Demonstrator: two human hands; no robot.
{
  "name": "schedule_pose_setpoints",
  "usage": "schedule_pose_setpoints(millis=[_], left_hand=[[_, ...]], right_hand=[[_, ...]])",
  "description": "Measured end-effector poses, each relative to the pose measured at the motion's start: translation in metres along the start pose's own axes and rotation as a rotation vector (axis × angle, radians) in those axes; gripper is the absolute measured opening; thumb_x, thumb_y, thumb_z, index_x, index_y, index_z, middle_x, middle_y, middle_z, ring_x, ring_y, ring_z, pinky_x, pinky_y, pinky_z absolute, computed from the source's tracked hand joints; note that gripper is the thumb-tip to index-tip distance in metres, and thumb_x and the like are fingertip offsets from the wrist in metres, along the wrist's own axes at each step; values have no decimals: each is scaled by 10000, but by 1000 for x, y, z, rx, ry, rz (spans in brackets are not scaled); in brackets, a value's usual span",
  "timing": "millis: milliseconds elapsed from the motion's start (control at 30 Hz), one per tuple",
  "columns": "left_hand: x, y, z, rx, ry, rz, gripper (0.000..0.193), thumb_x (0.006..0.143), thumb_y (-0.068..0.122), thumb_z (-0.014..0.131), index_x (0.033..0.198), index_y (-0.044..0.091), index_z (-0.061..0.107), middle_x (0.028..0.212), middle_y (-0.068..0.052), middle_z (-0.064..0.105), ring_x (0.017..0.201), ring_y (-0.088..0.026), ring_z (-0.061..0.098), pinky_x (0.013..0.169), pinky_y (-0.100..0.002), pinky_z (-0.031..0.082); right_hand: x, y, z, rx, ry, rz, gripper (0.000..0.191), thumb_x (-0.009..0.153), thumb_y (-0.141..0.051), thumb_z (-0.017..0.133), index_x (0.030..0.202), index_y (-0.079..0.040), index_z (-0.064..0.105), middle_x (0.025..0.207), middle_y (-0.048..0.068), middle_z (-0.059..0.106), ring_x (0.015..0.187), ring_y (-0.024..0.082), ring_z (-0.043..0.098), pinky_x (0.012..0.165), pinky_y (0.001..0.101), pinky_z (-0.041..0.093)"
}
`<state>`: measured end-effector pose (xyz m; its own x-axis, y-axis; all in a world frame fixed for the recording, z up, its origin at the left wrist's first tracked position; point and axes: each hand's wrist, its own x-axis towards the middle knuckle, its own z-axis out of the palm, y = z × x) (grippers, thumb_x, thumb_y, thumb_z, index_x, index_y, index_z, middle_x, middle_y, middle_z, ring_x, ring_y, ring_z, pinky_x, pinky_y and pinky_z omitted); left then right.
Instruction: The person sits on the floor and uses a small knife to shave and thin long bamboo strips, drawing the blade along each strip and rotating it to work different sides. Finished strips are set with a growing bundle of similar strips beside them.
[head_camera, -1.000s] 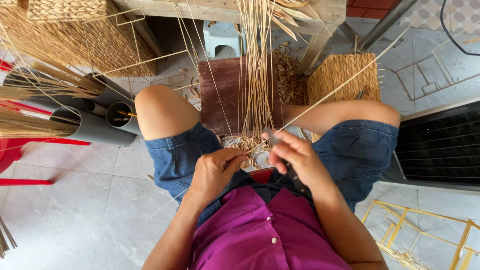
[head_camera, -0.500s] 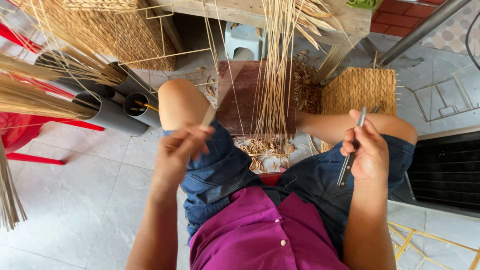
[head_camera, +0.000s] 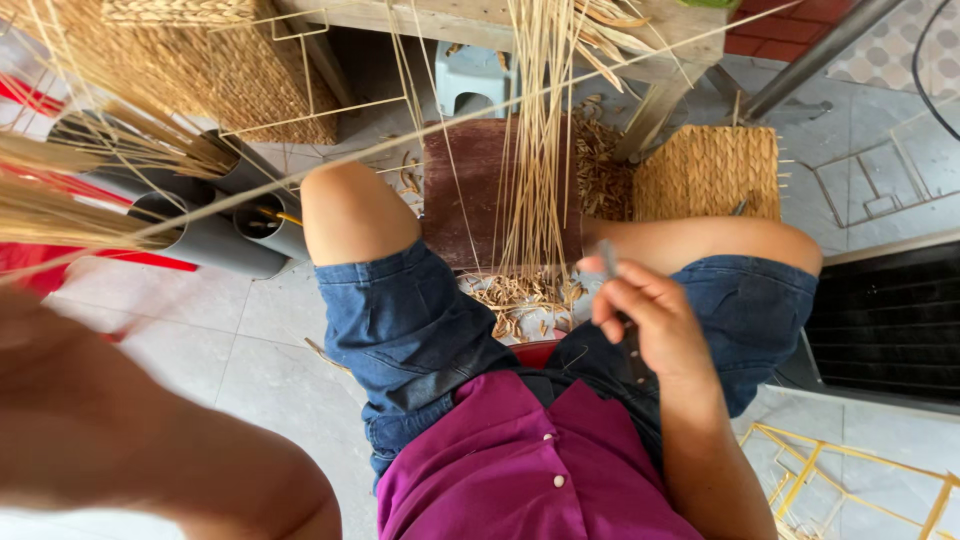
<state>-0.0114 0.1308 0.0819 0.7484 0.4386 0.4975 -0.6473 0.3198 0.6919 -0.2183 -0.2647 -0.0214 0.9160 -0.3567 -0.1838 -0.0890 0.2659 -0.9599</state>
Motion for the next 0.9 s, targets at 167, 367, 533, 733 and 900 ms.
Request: schedule_pose_setpoints(millis=[167, 367, 533, 733, 900], left_hand=[[-97, -49, 50, -236, -276, -583, 33, 1121, 44, 633, 1089, 50, 630, 1000, -86, 635, 756, -110, 558, 665, -255, 453], [-192, -78, 69, -181, -337, -1139, 138, 1013, 134, 688, 1086, 17, 695, 973, -62, 707, 722, -86, 572, 611, -231, 437], [-200, -72, 68, 21, -651, -1302, 229, 1003, 205, 648, 1072, 8, 742, 936, -82, 771, 696, -119, 652, 586, -244, 503], [-181, -16, 97, 527, -1083, 84, 147, 949, 80, 710, 1096, 76, 712, 1018, -70, 734, 901, -256, 716, 785, -332, 552], [-166, -33, 126, 642, -1165, 415, 271, 866, 79, 730, 1136, 78, 706, 1027, -74, 728, 900, -286, 696, 815, -412, 545]], right_hand=[[-18, -9, 36, -98, -329, -31, 441, 1048, -92, 517, 1485, -27, 517, 771, 55, 664, 591, 74, 536, 565, 208, 466], [-20, -10, 54, -52, -328, -66, 532, 1051, -93, 509, 1567, -71, 381, 797, 52, 665, 605, 61, 531, 588, 197, 467], [-13, 2, 46, -10, -155, -87, 393, 1080, -108, 509, 1454, 3, 555, 816, 66, 658, 631, 87, 548, 592, 210, 463], [-11, 5, 30, 102, -85, -85, 376, 1085, -123, 503, 1429, 13, 574, 810, 61, 645, 623, 91, 538, 584, 211, 450], [-14, 1, 30, 148, -89, -105, 374, 1093, -124, 501, 1429, 21, 577, 815, 69, 652, 621, 95, 539, 592, 218, 458]])
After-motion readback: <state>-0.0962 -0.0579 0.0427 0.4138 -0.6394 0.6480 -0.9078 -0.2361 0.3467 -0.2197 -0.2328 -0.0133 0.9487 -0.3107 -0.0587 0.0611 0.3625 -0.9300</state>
